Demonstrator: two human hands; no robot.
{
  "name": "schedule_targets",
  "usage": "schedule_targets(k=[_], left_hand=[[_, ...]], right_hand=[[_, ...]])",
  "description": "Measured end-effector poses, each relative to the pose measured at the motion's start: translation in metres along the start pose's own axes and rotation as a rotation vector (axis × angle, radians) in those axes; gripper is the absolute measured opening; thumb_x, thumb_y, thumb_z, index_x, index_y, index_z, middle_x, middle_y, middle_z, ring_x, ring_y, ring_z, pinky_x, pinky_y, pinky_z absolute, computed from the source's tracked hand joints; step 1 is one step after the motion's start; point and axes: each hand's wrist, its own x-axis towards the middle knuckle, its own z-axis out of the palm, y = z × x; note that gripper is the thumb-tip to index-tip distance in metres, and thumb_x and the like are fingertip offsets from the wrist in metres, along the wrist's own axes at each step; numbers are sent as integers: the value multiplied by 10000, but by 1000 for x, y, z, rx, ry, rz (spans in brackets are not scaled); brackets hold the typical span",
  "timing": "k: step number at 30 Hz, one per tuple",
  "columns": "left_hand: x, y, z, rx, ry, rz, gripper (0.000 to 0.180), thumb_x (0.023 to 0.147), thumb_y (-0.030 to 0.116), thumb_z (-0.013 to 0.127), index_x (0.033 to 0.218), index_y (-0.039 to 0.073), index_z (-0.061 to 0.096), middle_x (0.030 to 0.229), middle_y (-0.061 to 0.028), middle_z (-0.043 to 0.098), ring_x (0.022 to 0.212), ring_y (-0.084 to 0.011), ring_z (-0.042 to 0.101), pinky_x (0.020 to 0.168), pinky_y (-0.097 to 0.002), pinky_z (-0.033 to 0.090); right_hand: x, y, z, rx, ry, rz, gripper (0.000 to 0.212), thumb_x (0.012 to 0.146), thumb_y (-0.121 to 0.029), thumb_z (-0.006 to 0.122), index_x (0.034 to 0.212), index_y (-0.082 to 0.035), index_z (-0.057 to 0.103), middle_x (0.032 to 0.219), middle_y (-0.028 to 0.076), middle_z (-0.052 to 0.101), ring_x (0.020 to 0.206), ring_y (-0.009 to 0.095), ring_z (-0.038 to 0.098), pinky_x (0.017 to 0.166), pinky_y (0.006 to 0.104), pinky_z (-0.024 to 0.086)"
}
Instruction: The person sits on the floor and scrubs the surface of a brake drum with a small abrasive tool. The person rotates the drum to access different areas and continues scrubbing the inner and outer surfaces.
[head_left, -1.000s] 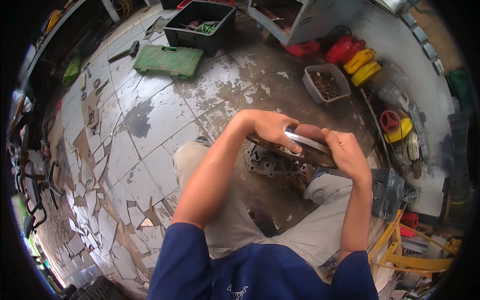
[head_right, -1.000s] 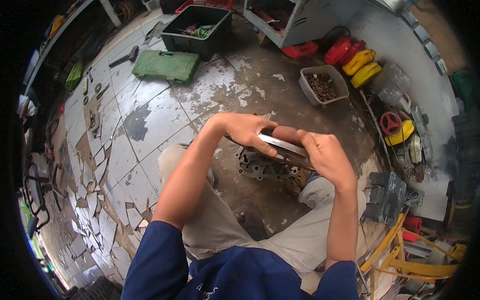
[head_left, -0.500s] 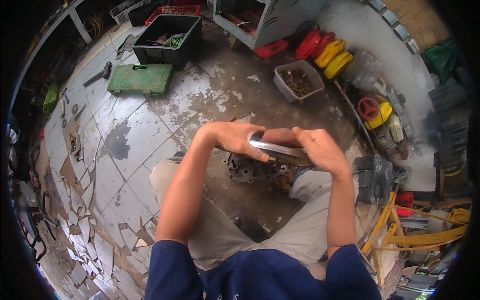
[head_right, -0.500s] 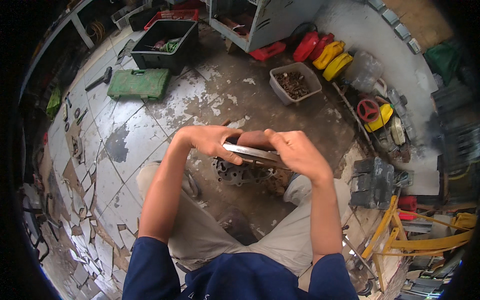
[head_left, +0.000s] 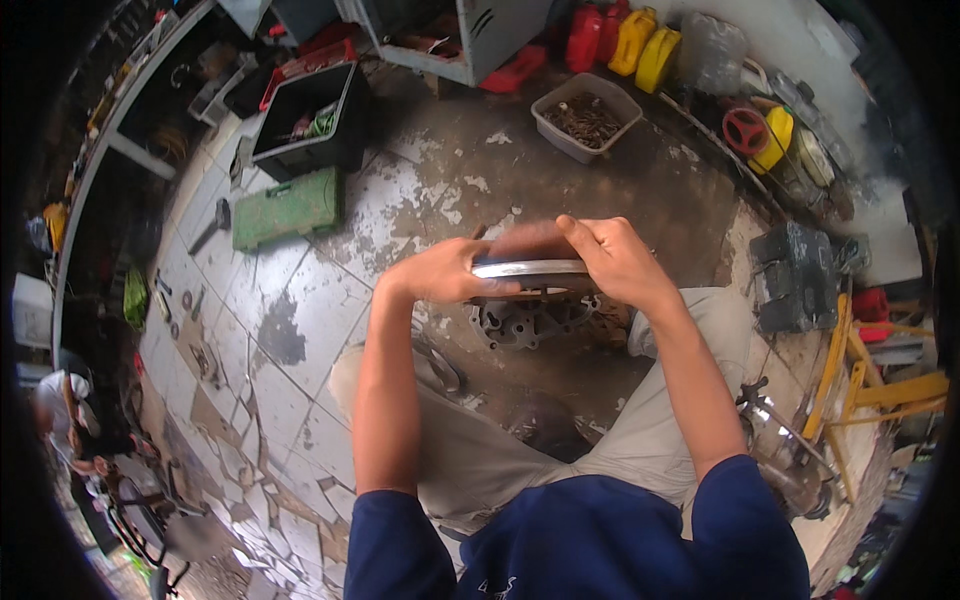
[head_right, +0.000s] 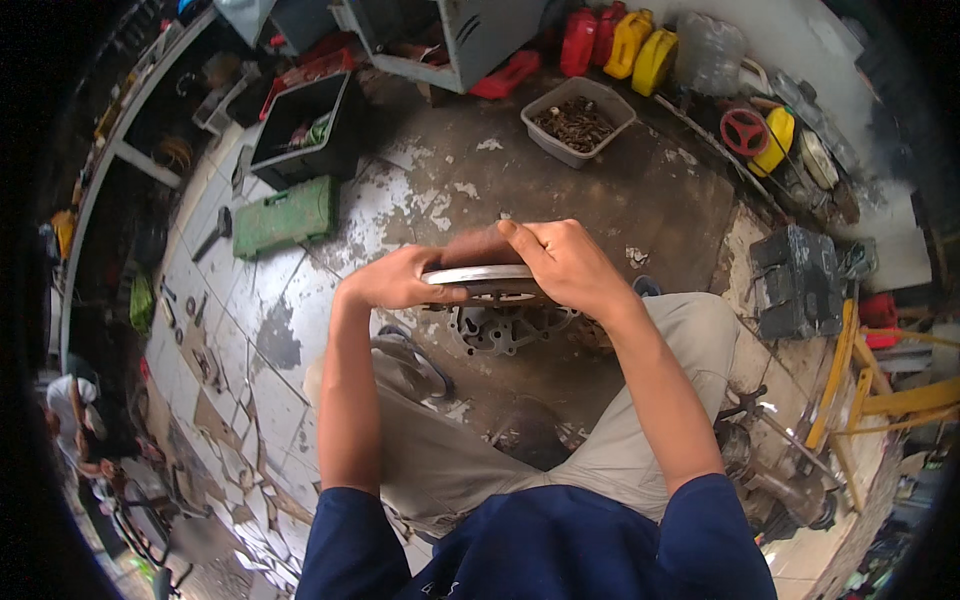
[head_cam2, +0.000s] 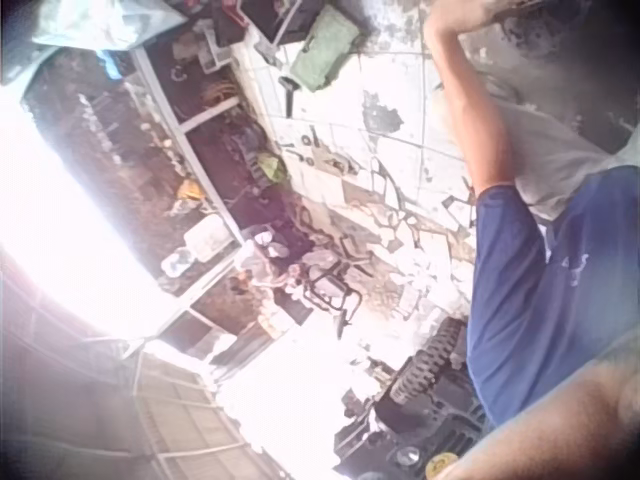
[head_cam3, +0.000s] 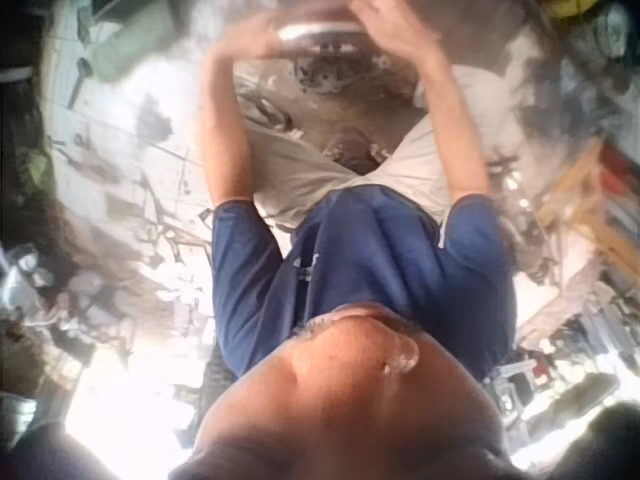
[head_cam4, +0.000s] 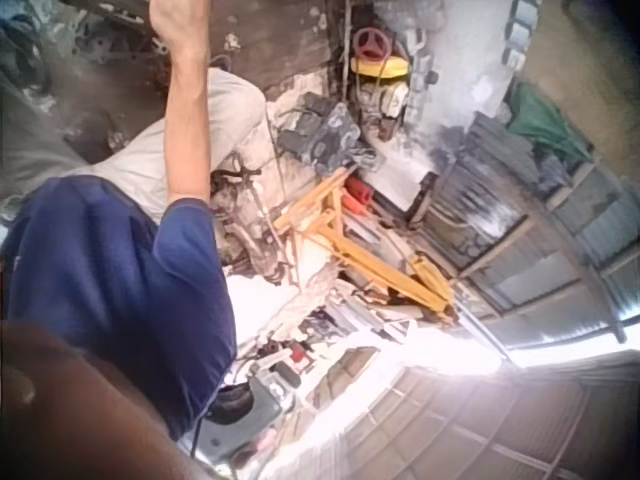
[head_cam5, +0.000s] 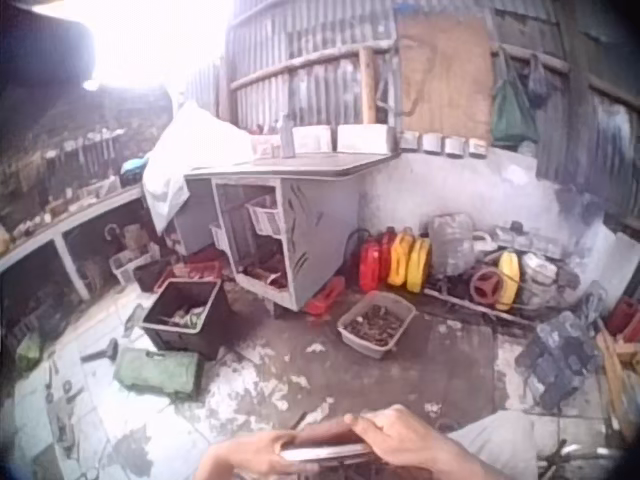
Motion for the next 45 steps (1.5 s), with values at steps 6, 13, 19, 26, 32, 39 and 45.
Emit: schedule_targets(k=[6, 13, 19, 26, 32, 39, 45], left_hand=[[7, -9, 6, -19, 231, 27, 620, 779, 376, 777, 1228, -21, 618, 1011, -161, 711, 898, -229, 673, 811, -346, 521], [2, -8, 17, -138, 310, 123, 465, 782, 135, 751, 1210, -1, 629, 1021, -78, 685, 963, -153, 614, 871, -316, 490], [-1, -17, 37, -228, 555, 38, 379, 814, 82, 702, 1179, -14, 669, 1045, -64, 721, 977, -130, 603, 919, -308, 466], [-15, -7, 71, -373, 643, -73, 350, 982, 229, 608, 1218, -28, 629, 902, 0, 656, 866, -107, 544, 787, -257, 448], [-13, 21, 104, -706, 846, -122, 365, 1011, 224, 563, 1292, -8, 578, 1087, -59, 654, 971, -150, 584, 869, -303, 462], [-9, 19, 133, -760, 1111, -1, 407, 1028, 131, 460, 1415, 7, 426, 1276, -130, 587, 1112, -225, 596, 944, -355, 490], [-17, 13, 122, -753, 1043, -39, 397, 1027, 87, 430, 1411, -12, 413, 1258, -146, 592, 1108, -212, 593, 955, -344, 473]], right_hand=[[11, 12, -6, 146, -1, -57, 501, 1024, -418, 506, 1038, 49, 684, 790, 183, 695, 723, 160, 602, 715, 351, 501], [14, 25, -5, 109, -7, -250, 398, 1021, -312, 521, 987, 36, 711, 912, 220, 711, 802, 321, 688, 749, 396, 514], [24, 43, -2, 44, 392, -556, 362, 1014, -280, 538, 902, 33, 682, 814, 207, 665, 773, 384, 660, 666, 412, 504], [20, 39, -22, 356, 729, -388, 478, 1031, -347, 503, 757, 31, 609, 626, 209, 559, 567, 391, 551, 529, 426, 414], [17, 50, -20, 270, 667, -309, 478, 1032, -345, 496, 756, 28, 611, 615, 215, 559, 574, 406, 558, 537, 438, 421], [16, 55, -3, 149, 566, -322, 431, 1021, -324, 507, 803, 14, 662, 729, 238, 635, 680, 422, 629, 585, 463, 466], [19, 68, 14, 110, 556, -334, 409, 1014, -320, 517, 856, 17, 689, 756, 263, 633, 711, 448, 627, 608, 478, 477]])
